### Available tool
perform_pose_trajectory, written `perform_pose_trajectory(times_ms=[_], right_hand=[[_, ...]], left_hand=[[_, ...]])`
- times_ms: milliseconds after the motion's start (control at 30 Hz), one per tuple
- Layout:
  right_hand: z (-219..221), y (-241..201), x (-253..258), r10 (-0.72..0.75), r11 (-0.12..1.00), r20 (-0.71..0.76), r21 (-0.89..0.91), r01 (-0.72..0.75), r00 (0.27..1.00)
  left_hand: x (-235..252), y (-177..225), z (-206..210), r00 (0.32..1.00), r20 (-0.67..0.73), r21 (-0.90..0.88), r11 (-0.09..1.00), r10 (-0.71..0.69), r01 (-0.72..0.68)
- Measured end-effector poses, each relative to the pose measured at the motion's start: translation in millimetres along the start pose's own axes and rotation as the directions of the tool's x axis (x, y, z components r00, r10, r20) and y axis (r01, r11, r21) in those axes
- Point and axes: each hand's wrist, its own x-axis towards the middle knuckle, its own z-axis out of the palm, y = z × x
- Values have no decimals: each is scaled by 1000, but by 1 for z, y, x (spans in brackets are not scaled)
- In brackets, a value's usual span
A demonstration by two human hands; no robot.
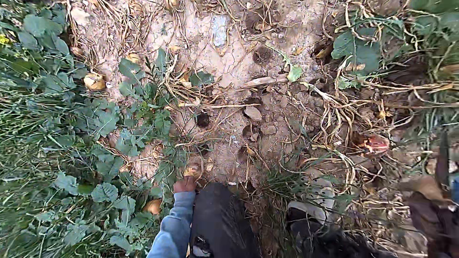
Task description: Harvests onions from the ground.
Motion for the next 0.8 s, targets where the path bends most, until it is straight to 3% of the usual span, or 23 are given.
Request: perform_pose_trajectory(times_ms=[33, 67, 133, 167, 233, 300, 467, 700, 800], right_hand=[[39, -16, 4, 97, 982, -268, -129, -136, 958], [60, -31, 10, 188, 939, -318, -220, -265, 929], [78, -44, 22, 249, 886, -251, -332, -325, 935], [84, -45, 28, 245, 876, -218, -368, -312, 945], [99, -44, 30, 260, 854, -170, -418, -308, 951], [111, -43, 43, 243, 845, -100, -466, -261, 965], [127, -28, 49, 196, 851, -38, -490, -189, 980], [99, -22, 35, 115, 847, 34, -525, -80, 993], [82, -15, 26, 104, 709, 145, -704, 29, 984]], left_hand=[[-6, -5, -1, 998, -15, -4, 998, 64, -64], [-14, -13, -3, 981, -65, -8, 983, 180, -181], [-24, -21, -6, 863, -250, 1, 892, 439, -453], [-29, -21, -13, 840, -272, -12, 871, 470, -492], [-48, -33, -34, 919, -139, 18, 929, 368, -370], [-36, -23, -47, 971, -4, 59, 969, 239, -239], [13, 10, -10, 964, 224, 345, 913, 143, -216], [14, -7, 8, 956, 73, 326, 899, 285, -293], [-10, -27, 3, 985, -43, 166, 973, 168, -159]])
